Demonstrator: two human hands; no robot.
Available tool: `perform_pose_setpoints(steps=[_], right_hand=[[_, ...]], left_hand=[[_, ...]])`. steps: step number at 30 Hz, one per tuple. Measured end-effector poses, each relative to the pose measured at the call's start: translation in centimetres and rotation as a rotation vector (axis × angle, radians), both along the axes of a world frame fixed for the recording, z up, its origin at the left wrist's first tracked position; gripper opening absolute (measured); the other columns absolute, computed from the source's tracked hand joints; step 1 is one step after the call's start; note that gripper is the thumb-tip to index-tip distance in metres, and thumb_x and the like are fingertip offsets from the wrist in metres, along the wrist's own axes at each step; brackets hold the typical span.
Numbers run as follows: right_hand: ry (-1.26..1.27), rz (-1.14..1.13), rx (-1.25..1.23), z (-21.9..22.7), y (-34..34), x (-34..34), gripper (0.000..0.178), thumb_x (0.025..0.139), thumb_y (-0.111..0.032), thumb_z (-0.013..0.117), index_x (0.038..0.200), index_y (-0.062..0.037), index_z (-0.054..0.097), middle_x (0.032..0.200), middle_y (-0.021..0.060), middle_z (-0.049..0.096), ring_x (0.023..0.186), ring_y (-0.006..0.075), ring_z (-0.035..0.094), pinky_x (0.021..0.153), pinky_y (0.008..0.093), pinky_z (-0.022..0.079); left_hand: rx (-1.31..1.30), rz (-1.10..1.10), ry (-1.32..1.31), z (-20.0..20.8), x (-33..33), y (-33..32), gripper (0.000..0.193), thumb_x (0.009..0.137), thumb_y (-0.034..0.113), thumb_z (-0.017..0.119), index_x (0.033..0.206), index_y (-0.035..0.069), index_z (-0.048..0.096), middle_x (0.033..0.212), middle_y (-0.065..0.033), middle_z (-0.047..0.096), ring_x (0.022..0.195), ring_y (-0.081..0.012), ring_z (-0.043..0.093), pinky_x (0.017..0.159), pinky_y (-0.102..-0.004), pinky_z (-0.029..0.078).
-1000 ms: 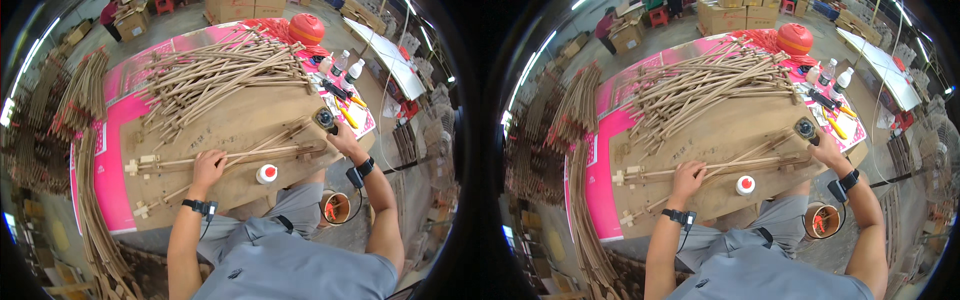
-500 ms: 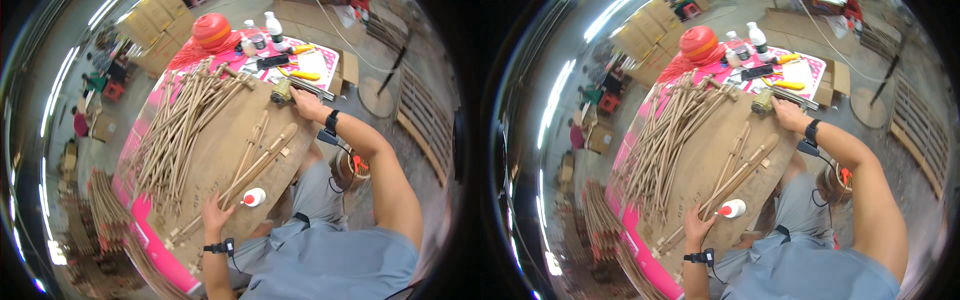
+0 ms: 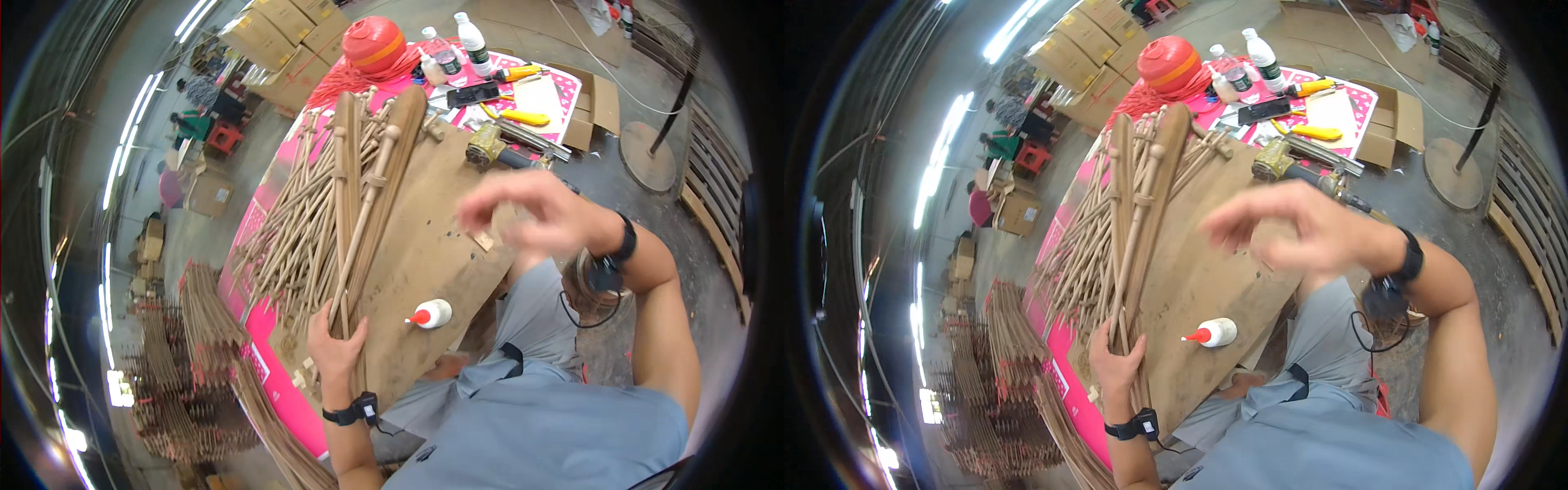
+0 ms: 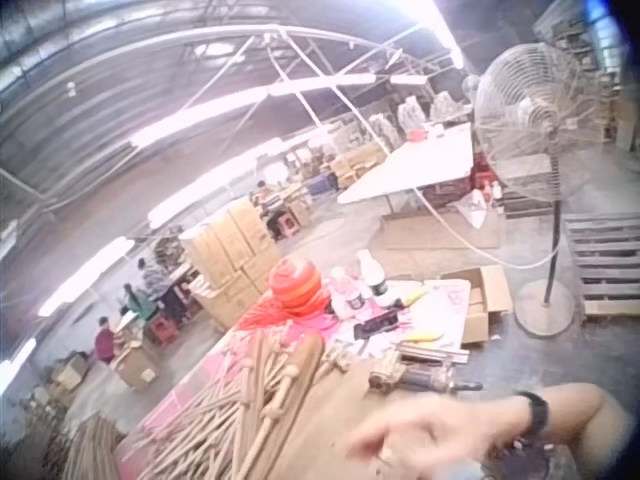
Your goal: Assembling and gluing curved wooden furniture components using a nail gun and wood glue.
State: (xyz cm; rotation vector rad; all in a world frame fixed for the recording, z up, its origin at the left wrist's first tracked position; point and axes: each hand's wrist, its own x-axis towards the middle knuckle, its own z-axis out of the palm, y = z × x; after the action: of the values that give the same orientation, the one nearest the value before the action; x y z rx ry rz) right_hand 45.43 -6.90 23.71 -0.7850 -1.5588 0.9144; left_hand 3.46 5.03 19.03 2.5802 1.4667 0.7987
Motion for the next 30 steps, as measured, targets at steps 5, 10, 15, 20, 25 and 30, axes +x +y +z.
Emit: perform_pose_setpoints(steps=[5,10,15,20,25,30], right_hand=[[0.201,0.620,0.397,7.3,-3.7,-6.0,0.045,0.094,-0.016,0.055,0.130,0.0109,0.062,0.138,0.0323,0.060,0.125,0.0438,0.062,0.108,0.0478,0.049],[0.522,0.640,0.745,6.4,-5.3,-10.9,0.062,0.113,-0.030,0.028,0.142,0.0226,0.045,0.147,0.0453,0.043,0.138,0.0540,0.048,0.116,0.0521,0.042],[0.387,0.639,0.741,5.5,-3.7,-11.8,0.058,0.113,-0.033,0.029,0.135,0.0122,0.058,0.143,0.0343,0.054,0.130,0.0476,0.057,0.107,0.0518,0.050],[-0.142,0.337,0.749,4.0,-2.8,-10.6,0.040,0.096,-0.015,0.051,0.130,0.0001,0.065,0.142,0.0212,0.062,0.123,0.0340,0.064,0.102,0.0435,0.053],[-0.395,-0.144,0.543,-6.0,-1.4,-11.1,0.038,0.078,-0.007,0.069,0.116,-0.0037,0.068,0.121,0.0150,0.070,0.095,0.0326,0.071,0.080,0.0409,0.058],[-0.503,-0.211,0.289,-11.7,-1.0,-12.5,0.050,0.073,-0.006,0.072,0.122,-0.0015,0.063,0.126,0.0181,0.065,0.106,0.0354,0.067,0.087,0.0445,0.055]], left_hand=[[-0.134,0.157,-0.110,1.4,-3.9,-4.2,0.067,0.067,0.026,0.093,0.120,-0.005,0.066,0.110,-0.0198,0.068,0.104,-0.0352,0.067,0.093,-0.0417,0.053],[-0.129,0.195,-0.118,0.8,-5.9,-8.3,0.058,0.069,0.012,0.086,0.122,-0.003,0.066,0.105,-0.0097,0.070,0.096,-0.0203,0.067,0.087,-0.0355,0.055],[-0.192,0.229,-0.193,0.3,-8.0,-12.8,0.059,0.067,0.012,0.085,0.122,-0.002,0.067,0.098,-0.0064,0.067,0.091,-0.0176,0.064,0.083,-0.0330,0.053],[-0.212,0.359,-0.156,-2.7,-10.3,-16.9,0.071,0.062,0.023,0.093,0.123,0.000,0.066,0.103,-0.0167,0.069,0.092,-0.0317,0.069,0.084,-0.0407,0.056],[-0.163,0.285,-0.214,-4.9,-10.3,-18.6,0.069,0.061,0.028,0.093,0.120,0.001,0.067,0.096,-0.0160,0.068,0.089,-0.0325,0.069,0.080,-0.0404,0.056],[-0.202,0.321,-0.238,-7.5,-12.1,-21.0,0.068,0.062,0.030,0.093,0.119,0.001,0.067,0.096,-0.0161,0.067,0.084,-0.0339,0.067,0.076,-0.0409,0.055]])
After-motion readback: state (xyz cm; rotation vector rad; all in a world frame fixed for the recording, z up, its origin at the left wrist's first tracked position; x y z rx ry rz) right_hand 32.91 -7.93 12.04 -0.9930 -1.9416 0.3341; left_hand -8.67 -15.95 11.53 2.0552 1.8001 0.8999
